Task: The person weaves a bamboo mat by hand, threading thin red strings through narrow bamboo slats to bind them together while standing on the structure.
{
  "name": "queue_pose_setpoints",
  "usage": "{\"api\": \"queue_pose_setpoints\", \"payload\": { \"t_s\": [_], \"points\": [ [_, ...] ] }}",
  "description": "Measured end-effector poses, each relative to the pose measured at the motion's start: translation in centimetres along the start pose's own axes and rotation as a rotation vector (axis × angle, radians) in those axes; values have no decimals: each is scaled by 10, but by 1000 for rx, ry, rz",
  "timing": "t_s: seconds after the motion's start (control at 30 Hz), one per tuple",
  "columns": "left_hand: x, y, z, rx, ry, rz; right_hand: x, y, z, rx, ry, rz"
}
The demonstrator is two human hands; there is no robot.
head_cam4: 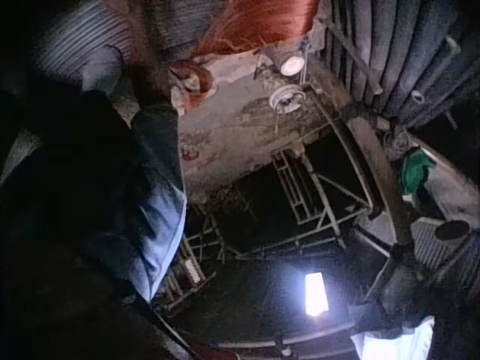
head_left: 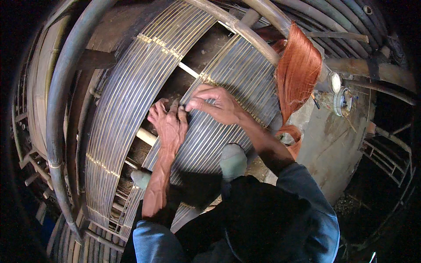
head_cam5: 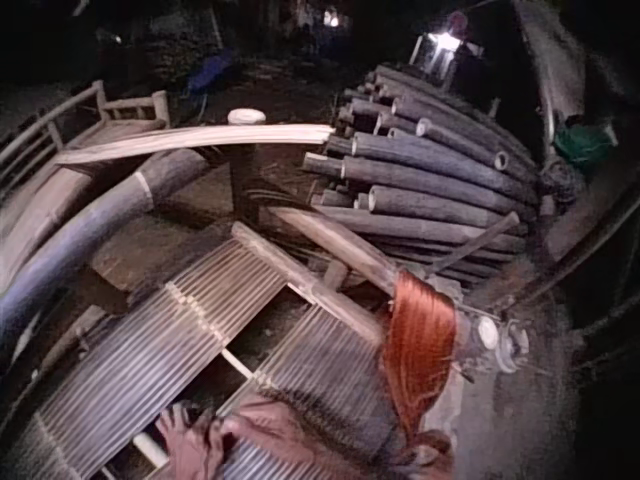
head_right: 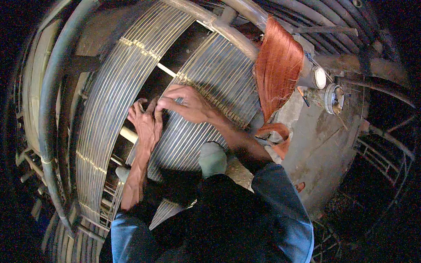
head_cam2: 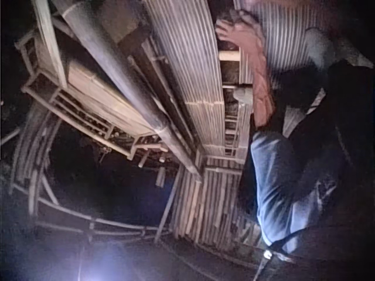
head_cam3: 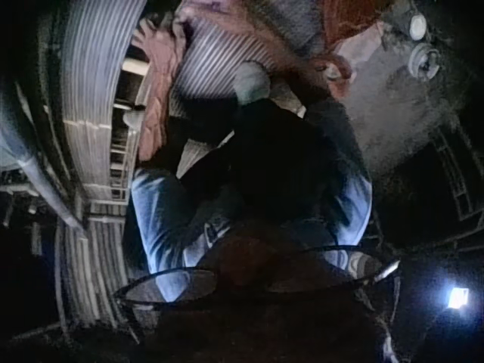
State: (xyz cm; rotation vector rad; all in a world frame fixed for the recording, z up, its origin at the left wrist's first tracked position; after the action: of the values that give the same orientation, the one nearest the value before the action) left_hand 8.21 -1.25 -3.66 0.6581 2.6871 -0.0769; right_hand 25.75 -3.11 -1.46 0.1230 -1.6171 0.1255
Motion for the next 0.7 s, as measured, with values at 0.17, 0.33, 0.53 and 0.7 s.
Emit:
{"api": "queue_pose_setpoints", "payload": {
  "t_s": [0.17, 0.33, 0.53, 0.7],
  "points": [
    [-49, 22, -24, 273, -2202, -549, 57, 51, -12, 62, -306, -197],
    [15, 24, -51, 256, -2082, -608, 93, 80, -73, -61, -499, -264],
    [123, -2, -2, -9, -906, -606, 42, 88, -114, 82, -877, 84],
    [57, 56, 54, 132, -256, -242, -27, 98, -84, 246, -1036, 238]
  ]
}}
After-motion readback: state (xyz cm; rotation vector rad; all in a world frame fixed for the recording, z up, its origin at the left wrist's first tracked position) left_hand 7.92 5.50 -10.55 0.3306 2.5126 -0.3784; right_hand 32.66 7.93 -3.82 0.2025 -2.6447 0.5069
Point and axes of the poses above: each hand's wrist, its own y-axis towards the middle knuckle, its own z-axis out of the palm, x = y × z, the point moved 4 cm from there along y, towards the middle knuckle, and after that the axes turned 3 degrees about z, right-handed, at the moved point
